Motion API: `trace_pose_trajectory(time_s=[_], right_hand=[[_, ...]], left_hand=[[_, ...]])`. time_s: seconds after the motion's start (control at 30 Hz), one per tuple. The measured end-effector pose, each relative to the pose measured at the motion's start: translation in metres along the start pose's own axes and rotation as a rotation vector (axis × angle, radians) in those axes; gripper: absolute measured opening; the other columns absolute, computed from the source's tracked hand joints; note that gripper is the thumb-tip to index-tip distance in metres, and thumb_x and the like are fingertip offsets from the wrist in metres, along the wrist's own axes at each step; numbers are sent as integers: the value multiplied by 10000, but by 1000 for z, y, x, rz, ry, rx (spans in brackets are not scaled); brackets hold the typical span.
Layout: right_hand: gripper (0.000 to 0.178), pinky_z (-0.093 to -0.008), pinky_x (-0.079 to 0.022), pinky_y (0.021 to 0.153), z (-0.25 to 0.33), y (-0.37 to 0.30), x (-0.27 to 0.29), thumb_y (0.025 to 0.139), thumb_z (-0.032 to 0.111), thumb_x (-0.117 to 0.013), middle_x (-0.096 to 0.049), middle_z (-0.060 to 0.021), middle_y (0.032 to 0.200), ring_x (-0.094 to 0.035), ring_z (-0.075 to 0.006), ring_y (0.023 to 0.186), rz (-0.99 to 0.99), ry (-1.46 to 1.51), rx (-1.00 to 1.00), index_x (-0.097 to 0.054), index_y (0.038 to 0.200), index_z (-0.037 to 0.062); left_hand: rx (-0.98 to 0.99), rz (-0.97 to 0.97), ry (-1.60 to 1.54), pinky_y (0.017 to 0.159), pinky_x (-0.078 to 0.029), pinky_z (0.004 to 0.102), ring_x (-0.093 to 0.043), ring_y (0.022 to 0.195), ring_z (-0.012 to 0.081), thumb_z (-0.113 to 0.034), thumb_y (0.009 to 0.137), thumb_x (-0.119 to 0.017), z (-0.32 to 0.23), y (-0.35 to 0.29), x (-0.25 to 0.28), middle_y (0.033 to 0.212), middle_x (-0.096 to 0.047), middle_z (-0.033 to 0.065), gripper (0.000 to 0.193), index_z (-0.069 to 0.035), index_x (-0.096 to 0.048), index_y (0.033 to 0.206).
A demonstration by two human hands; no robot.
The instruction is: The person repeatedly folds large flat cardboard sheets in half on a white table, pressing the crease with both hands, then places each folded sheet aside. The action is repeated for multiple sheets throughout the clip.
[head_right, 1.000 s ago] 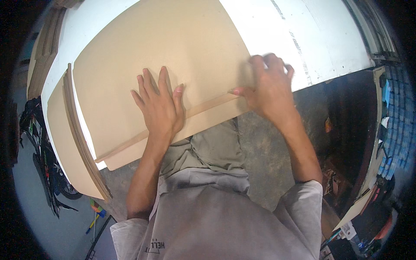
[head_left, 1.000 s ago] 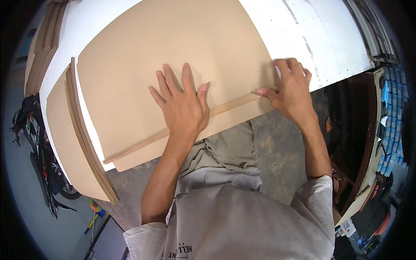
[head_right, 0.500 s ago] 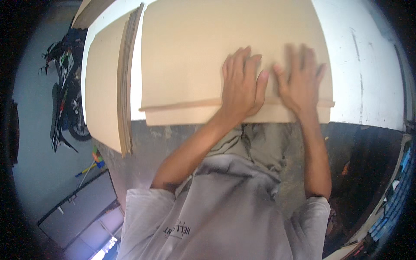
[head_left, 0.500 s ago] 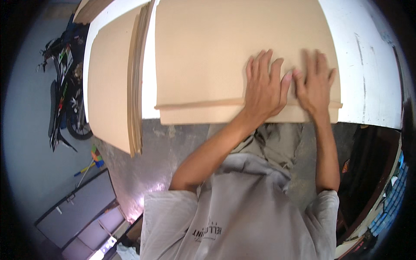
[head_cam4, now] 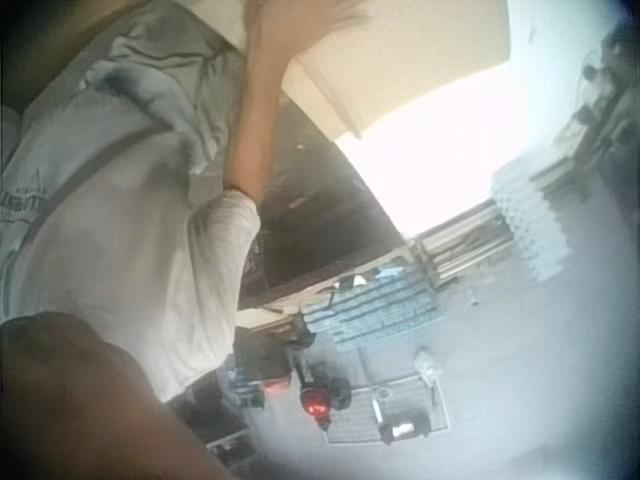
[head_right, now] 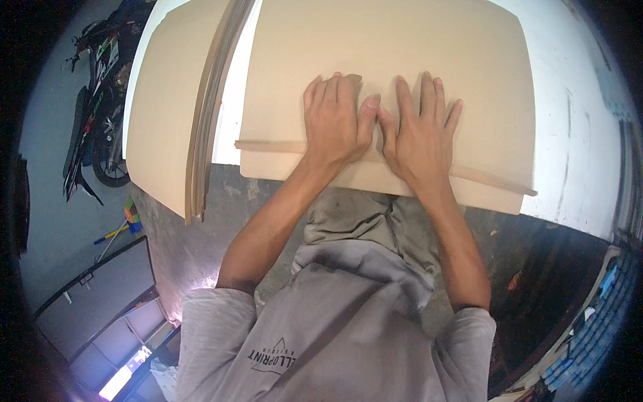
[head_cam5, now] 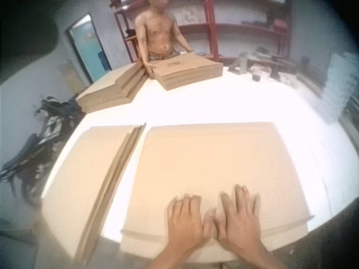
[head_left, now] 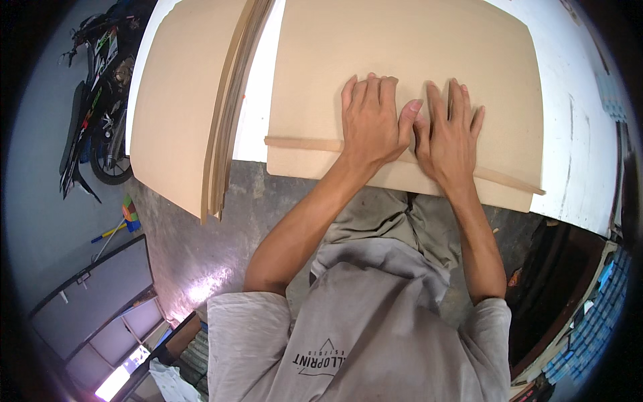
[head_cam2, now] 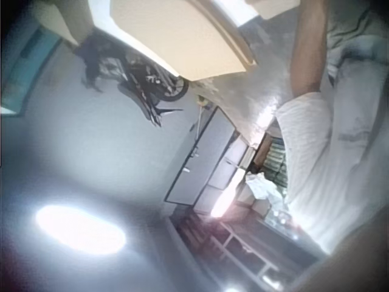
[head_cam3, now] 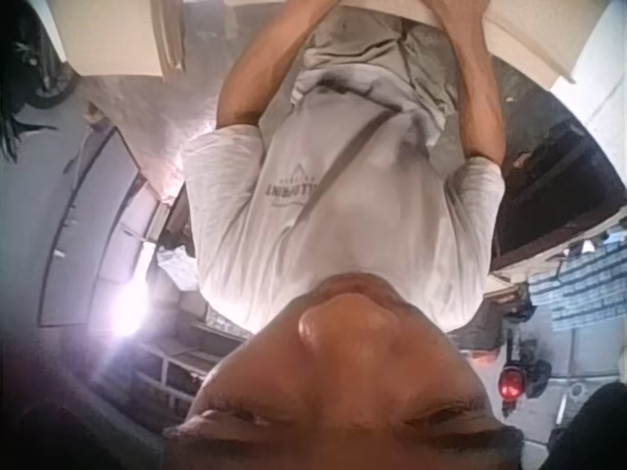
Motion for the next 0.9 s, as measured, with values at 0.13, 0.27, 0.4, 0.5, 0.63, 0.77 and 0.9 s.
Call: trace_pose_trajectory(time_s=[0.13, 0.27, 0.4, 0.5, 0.63, 0.77, 0.9], right_hand=[[621, -755, -217, 1194, -2, 1, -4, 1066, 488, -548, -405, -366, 1584, -336, -528, 1522, -30, 21, -88, -558, 1491, 34], [620, -754, -213, 1195, -2, 1, -6, 1052, 463, -560, -409, -366, 1580, -342, -531, 1515, 2, -30, -98, -559, 1480, 13], [604, -749, -214, 1198, 25, 5, -15, 1045, 428, -556, -415, -362, 1579, -338, -525, 1517, 56, -39, -113, -556, 1475, 4], [607, -751, -211, 1199, 42, 10, -15, 1043, 428, -550, -420, -360, 1579, -325, -522, 1528, -42, 83, -91, -550, 1484, 10], [637, -765, -198, 1198, 43, 11, -16, 1044, 475, -548, -418, -363, 1583, -322, -518, 1534, -37, 80, -81, -553, 1478, 9], [641, -776, -192, 1196, 51, 13, -19, 1056, 492, -537, -422, -364, 1582, -318, -521, 1538, 30, -56, -99, -563, 1465, -1], [613, -783, -190, 1194, 95, 32, -29, 1065, 476, -528, -463, -363, 1552, -341, -530, 1526, -3, 11, -62, -584, 1428, -15]], left_hand=[[-99, 144, 45, 1117, -385, 569, -646, 1091, 370, -376, 976, -689, 1, -4, 11, 1124, -706, 175, 422, 1, -673, 1167], [-112, 48, 109, 1063, -405, 557, -639, 984, 360, -437, 964, -703, 19, -2, 30, 1022, -684, 180, 484, 25, -682, 1106], [-85, 44, 46, 1018, -413, 540, -632, 974, 350, -428, 957, -709, 26, -4, 25, 1024, -683, 169, 457, 8, -690, 1091], [-113, 127, -16, 1033, -404, 541, -637, 1006, 349, -432, 959, -705, 28, -12, 27, 1065, -688, 172, 457, 1, -692, 1104], [-136, 195, 244, 1097, -358, 596, -602, 1181, 385, -476, 1010, -634, 61, -15, 52, 1239, -654, 241, 540, 7, -662, 1250], [99, 177, 524, 1185, -227, 694, -404, 1464, 448, -507, 1090, -452, 114, -21, 79, 1524, -475, 310, 639, -14, -532, 1490], [39, 180, 505, 1191, -184, 728, -321, 1527, 489, -513, 1085, -480, 119, -25, 71, 1564, -423, 335, 646, -18, -526, 1496]])
Point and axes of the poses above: each hand's wrist, its own y-axis towards the middle knuckle, its own x-axis out of the back of the hand, z = x × y, the point moved 7 cm from there along y, towards the middle knuckle
